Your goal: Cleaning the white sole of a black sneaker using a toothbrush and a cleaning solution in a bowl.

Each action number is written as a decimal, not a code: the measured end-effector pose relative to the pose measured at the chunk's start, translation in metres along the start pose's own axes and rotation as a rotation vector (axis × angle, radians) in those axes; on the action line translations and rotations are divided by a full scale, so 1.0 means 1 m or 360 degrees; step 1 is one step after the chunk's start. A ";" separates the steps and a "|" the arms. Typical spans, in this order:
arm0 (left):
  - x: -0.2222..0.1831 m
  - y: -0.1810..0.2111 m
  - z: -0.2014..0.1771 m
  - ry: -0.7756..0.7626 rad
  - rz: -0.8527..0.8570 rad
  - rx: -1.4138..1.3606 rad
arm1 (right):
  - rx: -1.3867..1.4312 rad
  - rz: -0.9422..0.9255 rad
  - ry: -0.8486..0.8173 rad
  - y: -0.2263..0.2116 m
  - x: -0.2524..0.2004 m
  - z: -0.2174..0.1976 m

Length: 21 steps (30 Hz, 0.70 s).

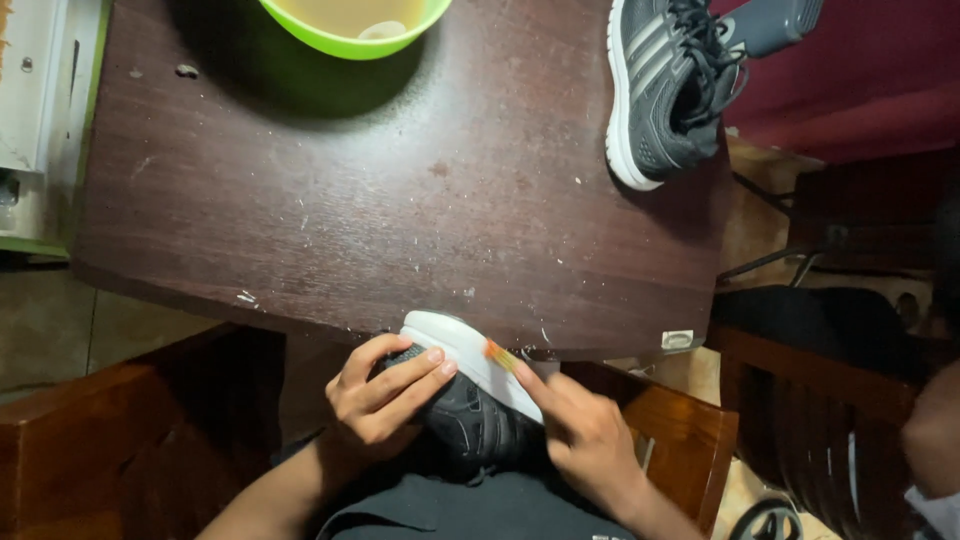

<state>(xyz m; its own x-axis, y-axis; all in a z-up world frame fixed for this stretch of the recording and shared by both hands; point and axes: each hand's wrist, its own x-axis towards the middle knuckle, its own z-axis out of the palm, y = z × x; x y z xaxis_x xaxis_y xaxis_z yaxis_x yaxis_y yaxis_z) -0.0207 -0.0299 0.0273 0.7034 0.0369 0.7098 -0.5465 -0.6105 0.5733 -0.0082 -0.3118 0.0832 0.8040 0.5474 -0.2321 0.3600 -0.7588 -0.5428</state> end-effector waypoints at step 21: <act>-0.006 0.000 -0.004 -0.0027 -0.0005 -0.0001 | 0.0053 0.0182 -0.0106 -0.014 0.002 -0.006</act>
<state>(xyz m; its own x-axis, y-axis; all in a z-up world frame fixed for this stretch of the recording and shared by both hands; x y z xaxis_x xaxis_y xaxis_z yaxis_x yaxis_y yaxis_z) -0.0267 -0.0268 0.0249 0.7125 0.0255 0.7012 -0.5447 -0.6099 0.5756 -0.0090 -0.3023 0.0957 0.8054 0.4810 -0.3463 0.2508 -0.8060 -0.5362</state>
